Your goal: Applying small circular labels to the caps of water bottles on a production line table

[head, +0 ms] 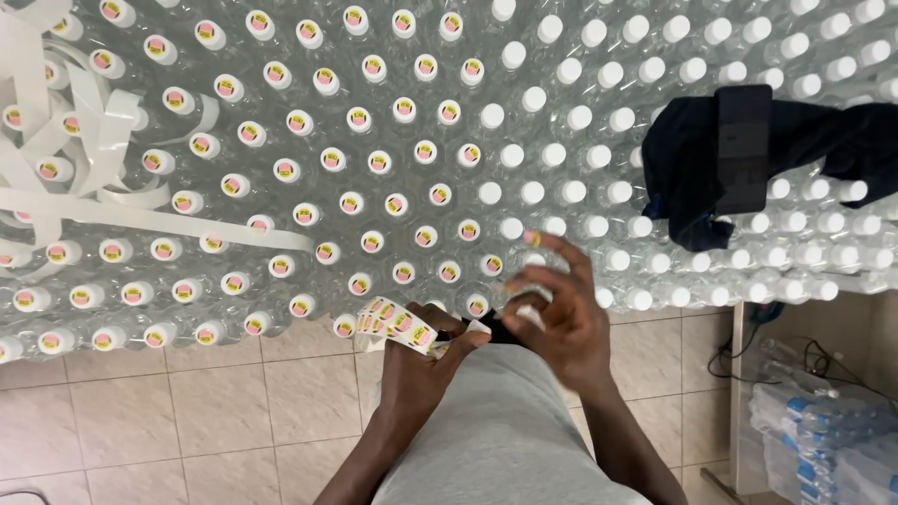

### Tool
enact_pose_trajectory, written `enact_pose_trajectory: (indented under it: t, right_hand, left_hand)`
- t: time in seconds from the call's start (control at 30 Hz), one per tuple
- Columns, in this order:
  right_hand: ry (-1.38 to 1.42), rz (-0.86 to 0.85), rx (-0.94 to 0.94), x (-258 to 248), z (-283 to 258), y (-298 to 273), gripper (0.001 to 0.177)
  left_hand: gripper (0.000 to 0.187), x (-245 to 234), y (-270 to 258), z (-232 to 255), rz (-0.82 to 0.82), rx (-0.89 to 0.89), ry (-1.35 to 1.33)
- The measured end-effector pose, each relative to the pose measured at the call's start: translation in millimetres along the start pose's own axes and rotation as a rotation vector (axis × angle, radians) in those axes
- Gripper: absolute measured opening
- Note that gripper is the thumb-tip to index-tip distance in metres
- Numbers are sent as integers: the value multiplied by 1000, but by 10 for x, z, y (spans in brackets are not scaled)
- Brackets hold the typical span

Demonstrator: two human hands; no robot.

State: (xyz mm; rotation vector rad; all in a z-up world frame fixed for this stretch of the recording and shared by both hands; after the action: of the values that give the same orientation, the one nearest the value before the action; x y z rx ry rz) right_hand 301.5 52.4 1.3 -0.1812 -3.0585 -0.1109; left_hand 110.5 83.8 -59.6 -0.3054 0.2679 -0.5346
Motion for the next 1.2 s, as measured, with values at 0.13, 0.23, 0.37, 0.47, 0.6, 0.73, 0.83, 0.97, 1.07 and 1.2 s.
enact_pose_trajectory:
  t: [0.13,0.23,0.37,0.47,0.6,0.73,0.83,0.97,1.07,1.2]
  right_hand:
    - [-267,104,20,-466,407,366,53]
    - [-282,169,137,-633,687,518,48]
    - [-286,119,133,-624,763,588,45]
    - [-316,106,137,-596,785,596,48]
    - [-494,88,78,-496,693,605,39]
    - [-794,16,-109,-341,672,518,36]
    - [-985,-47,-128,-251,703,480,46]
    - [-714,85,-78,-460,773,570,44]
    - [-561,135,-31,-539,816,625,44]
    - [-485,185,-84,-595,733,715,41]
  left_hand:
    - [31,-56,0,112,47,17,5]
    - [37,-94,-55,47,86,-62,-27]
    - [34,-182,-104,20,168,-106,-22]
    - [33,-197,-123,17,187,-73,4]
    - [32,-193,-111,83,182,-42,-16]
    - [33,-197,-103,91,171,-64,-30]
    - [31,-210,-117,95,165,-58,-20]
    - [29,-262,-138,32,192,-61,-39]
    - [30,-285,-181,-22,197,-57,-24]
    - [28,-359,-206,-47,204,-87,-34]
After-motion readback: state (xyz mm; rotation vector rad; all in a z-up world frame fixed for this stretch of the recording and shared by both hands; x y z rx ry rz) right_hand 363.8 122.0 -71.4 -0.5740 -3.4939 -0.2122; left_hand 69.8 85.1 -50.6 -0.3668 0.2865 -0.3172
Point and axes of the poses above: each hand's wrist, its own y-axis towards the middle knuckle, its own x-axis out of the palm, z = x × y, the point moved 8 cm from there along y, towards the middle knuckle, and after that the axes turned 7 degrees about -z, right-handed, at the moved point
